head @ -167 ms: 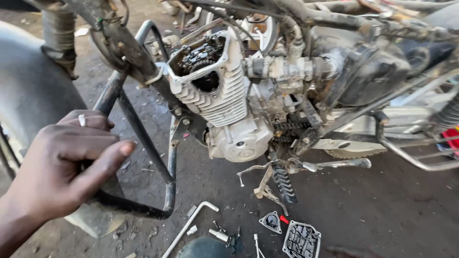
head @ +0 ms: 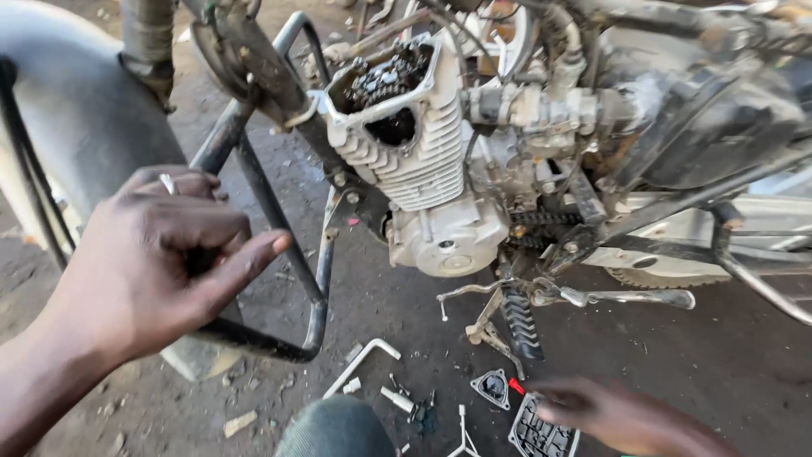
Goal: Loosening and adjusting internal bolts and components on a motorcycle engine cylinder head using various hand tools.
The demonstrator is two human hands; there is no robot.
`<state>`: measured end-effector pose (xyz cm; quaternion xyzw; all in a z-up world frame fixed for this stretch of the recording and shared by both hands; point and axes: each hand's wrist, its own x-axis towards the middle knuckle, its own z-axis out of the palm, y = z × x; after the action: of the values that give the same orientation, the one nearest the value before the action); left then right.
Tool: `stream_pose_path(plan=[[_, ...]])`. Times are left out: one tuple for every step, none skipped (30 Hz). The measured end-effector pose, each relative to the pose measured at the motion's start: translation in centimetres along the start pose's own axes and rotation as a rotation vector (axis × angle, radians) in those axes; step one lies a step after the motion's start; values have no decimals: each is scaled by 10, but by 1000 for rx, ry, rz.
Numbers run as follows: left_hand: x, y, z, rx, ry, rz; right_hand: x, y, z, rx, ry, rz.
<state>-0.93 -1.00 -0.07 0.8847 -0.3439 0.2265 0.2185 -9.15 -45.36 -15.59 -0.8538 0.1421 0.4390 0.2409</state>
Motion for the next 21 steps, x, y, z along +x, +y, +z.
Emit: stream_pose_path(plan=[[0,5,3,63,18,-10,10,-18,-1,-135,-13,-113],[1,7,6,68,12,-28,27,-31,6,-146,-28,-118],[1,10,8,141,34,-40,44,-42,15,-248,-25,-245],[2,13,11,217,58,-51,61,-54,22,-349,-18,-376],[2,15,14,224,55,-69,80,-49,24,-361,-32,-384],[2,16,15,234,27,-133,98,-47,27,-413,-79,-404],[3,17,16,244,0,-197,117,-45,30,-465,-125,-424],[5,19,18,252,-4,-209,117,-52,33,-472,-135,-433],[6,21,18,244,-1,-200,116,-60,35,-541,-152,-399],[7,22,17,242,6,-191,116,-71,37,-613,-165,-368],[10,22,16,255,6,-202,122,-77,39,-623,-170,-382],[11,23,17,208,26,-176,127,-81,44,-604,-186,-412],[11,23,17,161,47,-150,132,-86,49,-586,-203,-442],[11,22,18,168,44,-163,133,-92,51,-595,-213,-450],[9,21,19,92,86,-149,134,-99,53,-575,-203,-415],[7,20,20,18,133,-135,135,-107,55,-560,-191,-379],[4,20,20,25,136,-149,139,-111,58,-573,-198,-386],[1,19,20,-89,189,-134,143,-115,62,-576,-195,-378],[-3,18,20,-202,244,-117,147,-120,65,-580,-192,-370],[-7,16,23,-196,245,-129,158,-122,70,-589,-200,-375],[-11,14,26,-239,322,-133,171,-124,74,-621,-185,-391]])
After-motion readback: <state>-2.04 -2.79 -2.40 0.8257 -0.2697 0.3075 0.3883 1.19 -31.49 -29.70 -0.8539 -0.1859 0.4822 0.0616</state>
